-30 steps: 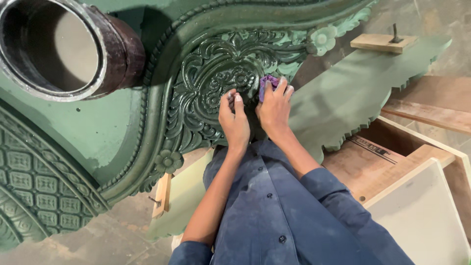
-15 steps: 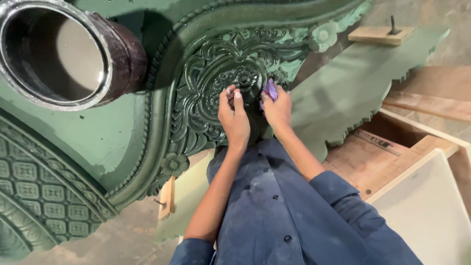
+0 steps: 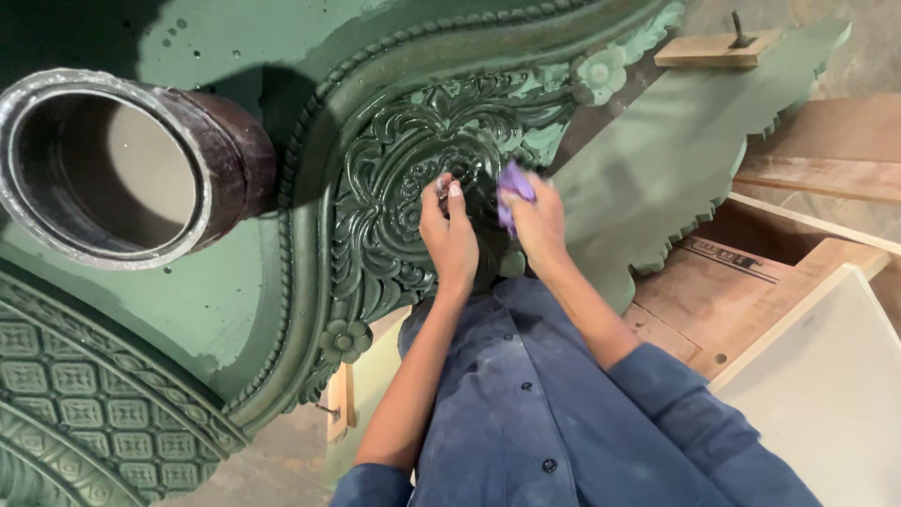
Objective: The person cleans the ornate carved details of a green wooden furniture piece using a purple cloth. They repeatedly dip the cloth into a small metal container of liquid and wipe the intricate floral and geometric patterns on the furniture's surface.
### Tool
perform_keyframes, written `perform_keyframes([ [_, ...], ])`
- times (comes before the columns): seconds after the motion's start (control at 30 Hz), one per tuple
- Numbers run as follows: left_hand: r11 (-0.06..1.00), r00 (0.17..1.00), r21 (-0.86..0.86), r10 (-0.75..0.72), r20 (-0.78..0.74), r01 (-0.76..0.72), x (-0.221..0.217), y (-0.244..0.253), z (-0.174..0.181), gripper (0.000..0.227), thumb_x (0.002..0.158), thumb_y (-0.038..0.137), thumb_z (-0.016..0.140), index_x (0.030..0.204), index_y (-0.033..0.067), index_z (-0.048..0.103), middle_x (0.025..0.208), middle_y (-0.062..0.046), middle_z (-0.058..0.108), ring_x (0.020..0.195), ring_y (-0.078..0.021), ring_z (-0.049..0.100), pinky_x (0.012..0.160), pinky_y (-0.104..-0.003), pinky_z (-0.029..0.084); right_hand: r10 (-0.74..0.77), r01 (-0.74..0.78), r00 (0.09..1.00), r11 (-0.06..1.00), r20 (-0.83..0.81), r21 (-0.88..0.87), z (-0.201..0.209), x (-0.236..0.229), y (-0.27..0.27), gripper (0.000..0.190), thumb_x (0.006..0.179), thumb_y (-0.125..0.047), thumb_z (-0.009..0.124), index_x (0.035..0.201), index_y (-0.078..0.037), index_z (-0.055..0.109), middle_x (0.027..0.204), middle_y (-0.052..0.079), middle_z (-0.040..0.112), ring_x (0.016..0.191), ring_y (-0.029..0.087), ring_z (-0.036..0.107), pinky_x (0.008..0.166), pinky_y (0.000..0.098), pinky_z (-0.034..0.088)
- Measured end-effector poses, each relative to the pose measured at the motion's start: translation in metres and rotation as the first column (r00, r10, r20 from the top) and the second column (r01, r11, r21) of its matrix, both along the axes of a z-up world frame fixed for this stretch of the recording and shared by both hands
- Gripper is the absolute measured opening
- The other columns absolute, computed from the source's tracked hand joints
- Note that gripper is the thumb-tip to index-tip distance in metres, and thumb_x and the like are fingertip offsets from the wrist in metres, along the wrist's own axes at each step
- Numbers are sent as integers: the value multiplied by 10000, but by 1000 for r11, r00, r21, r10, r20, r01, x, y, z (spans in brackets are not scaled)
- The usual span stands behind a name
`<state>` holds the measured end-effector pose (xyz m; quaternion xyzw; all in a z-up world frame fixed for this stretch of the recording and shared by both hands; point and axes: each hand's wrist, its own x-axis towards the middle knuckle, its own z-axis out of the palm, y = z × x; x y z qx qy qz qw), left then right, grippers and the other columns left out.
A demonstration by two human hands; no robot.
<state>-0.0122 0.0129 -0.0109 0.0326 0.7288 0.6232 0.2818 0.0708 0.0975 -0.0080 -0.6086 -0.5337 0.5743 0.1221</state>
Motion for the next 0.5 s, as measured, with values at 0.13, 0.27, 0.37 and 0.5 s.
perform_keyframes([
  [0.13, 999, 999, -23, -33, 4, 34, 10, 1, -7, 289, 1057, 177, 566, 1245, -30, 638, 1119, -125, 735, 996, -174, 684, 922, -315, 534, 224, -281, 959, 835, 173, 473, -22, -1, -8, 440, 816, -109, 735, 1243, -10, 700, 1053, 193, 586, 895, 326, 634, 785, 413, 530],
  [0.27, 1000, 1000, -19, 0, 20, 0, 3, 7, -7, 291, 1051, 171, 563, 1250, -27, 639, 1132, -128, 734, 1007, -172, 683, 923, -315, 531, 239, -359, 912, 860, 334, 364, -32, 2, -22, 458, 776, -167, 748, 1208, -20, 704, 1046, 270, 603, 986, 442, 610, 887, 466, 495],
  [0.37, 1000, 998, -3, 5, 62, -5, 2, 5, -6, 286, 1052, 164, 552, 1252, -23, 633, 1125, -126, 737, 995, -164, 679, 912, -308, 533, 270, -416, 889, 816, 370, 402, -35, 6, -24, 368, 817, -198, 740, 1114, 17, 709, 1040, 305, 612, 1012, 493, 582, 899, 517, 471],
  [0.5, 1000, 999, -11, 29, 27, -29, -4, 0, -4, 287, 1059, 155, 542, 1265, -28, 620, 1128, -124, 735, 1013, -156, 678, 925, -301, 527, 183, -373, 886, 827, 426, 420, -44, -33, 10, 274, 890, -225, 713, 964, 38, 685, 1003, 287, 627, 1003, 484, 599, 963, 525, 464],
])
